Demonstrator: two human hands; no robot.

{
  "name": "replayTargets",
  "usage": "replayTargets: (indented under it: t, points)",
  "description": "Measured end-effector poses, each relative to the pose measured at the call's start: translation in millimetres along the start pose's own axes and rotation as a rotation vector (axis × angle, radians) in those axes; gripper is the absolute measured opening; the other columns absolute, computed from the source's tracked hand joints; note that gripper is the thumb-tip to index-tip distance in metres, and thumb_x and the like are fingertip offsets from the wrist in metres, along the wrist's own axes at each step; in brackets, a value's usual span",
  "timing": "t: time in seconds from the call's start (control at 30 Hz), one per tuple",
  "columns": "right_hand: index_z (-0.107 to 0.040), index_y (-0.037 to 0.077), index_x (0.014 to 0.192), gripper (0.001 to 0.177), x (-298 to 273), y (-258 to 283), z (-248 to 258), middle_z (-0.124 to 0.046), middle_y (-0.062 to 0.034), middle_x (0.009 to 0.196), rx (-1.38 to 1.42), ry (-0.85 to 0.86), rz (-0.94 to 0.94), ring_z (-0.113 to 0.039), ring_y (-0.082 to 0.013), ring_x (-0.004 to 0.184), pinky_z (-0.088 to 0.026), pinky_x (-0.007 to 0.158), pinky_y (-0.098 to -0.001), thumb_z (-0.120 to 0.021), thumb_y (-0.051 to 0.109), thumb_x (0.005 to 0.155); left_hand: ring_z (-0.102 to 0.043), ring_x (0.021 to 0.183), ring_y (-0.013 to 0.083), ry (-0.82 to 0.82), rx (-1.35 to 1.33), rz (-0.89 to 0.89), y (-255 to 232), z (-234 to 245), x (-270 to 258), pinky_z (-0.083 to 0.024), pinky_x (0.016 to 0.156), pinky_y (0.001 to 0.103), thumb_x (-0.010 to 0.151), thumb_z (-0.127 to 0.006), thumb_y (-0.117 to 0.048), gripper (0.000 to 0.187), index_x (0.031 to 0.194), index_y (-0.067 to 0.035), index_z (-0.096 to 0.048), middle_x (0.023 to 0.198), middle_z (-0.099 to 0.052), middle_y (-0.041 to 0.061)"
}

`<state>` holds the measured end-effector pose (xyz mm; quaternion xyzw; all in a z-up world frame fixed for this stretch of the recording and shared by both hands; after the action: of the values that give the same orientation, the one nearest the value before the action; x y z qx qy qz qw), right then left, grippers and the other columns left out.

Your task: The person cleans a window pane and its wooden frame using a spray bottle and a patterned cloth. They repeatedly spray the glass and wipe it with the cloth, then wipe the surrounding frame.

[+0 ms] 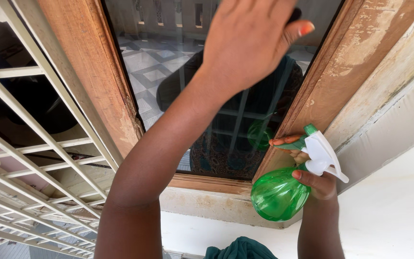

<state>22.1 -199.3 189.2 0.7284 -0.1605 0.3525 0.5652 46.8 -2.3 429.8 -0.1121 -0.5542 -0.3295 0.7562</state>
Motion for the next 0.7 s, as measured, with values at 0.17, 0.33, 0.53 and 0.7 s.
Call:
replayTargets:
  t: [0.17,0.33,0.53,0.7]
  points:
    - [-0.068,-0.005,0.112,0.043,-33.1,-42.0,59.8,-0.068,-0.0211,0.118,-0.040,-0.043,0.017,-0.064,-0.0343,0.118,-0.046,0.118,-0.0501,-0.078,0.002,0.071,-0.032,0.155,0.0282,0.051,0.086,-0.263,-53.4,-30.8,-41.1,-0.024,0.129,0.047,0.118,-0.042,-0.046,0.061,0.160,-0.003,-0.048,0.166,-0.034,0.018]
    - [-0.069,-0.006,0.112,0.040,-45.7,-44.0,68.5,-0.068,-0.0223,0.116,-0.093,-0.080,0.013,-0.064,-0.0351,0.118,-0.048,0.113,-0.0501,-0.080,0.001,0.073,-0.030,0.156,0.0238,0.234,0.084,-0.318,-68.4,-72.5,-104.1,-0.025,0.128,0.044,0.113,-0.035,-0.045,0.061,0.159,-0.007,-0.047,0.168,-0.029,0.015]
    - [-0.056,-0.005,0.139,0.072,-21.3,3.4,10.6,-0.068,-0.0253,0.124,-0.011,-0.048,0.039,-0.064,-0.0408,0.124,-0.044,0.116,-0.0521,-0.078,0.008,0.071,-0.037,0.150,0.0212,0.479,0.051,-0.372,-83.6,-127.6,-210.7,-0.031,0.123,0.042,0.110,-0.033,-0.034,0.049,0.151,-0.012,-0.052,0.169,-0.027,0.008]
    - [-0.046,-0.008,0.143,0.075,-27.9,1.4,4.2,-0.064,-0.0231,0.127,0.000,-0.021,0.040,-0.062,-0.0430,0.128,-0.041,0.123,-0.0550,-0.079,0.005,0.077,-0.042,0.144,0.0186,0.633,-0.039,-0.460,-97.9,-163.3,-300.7,-0.032,0.118,0.040,0.099,-0.041,-0.028,0.050,0.145,-0.014,-0.056,0.164,-0.030,0.006]
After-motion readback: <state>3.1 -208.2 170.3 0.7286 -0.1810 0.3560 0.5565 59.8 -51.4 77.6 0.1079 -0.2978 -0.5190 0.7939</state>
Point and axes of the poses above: each hand's wrist, its own x-axis towards the middle knuckle, its own z-axis out of the back of the hand, y = z × x, the point moved 10 cm from there along x, towards the middle knuckle
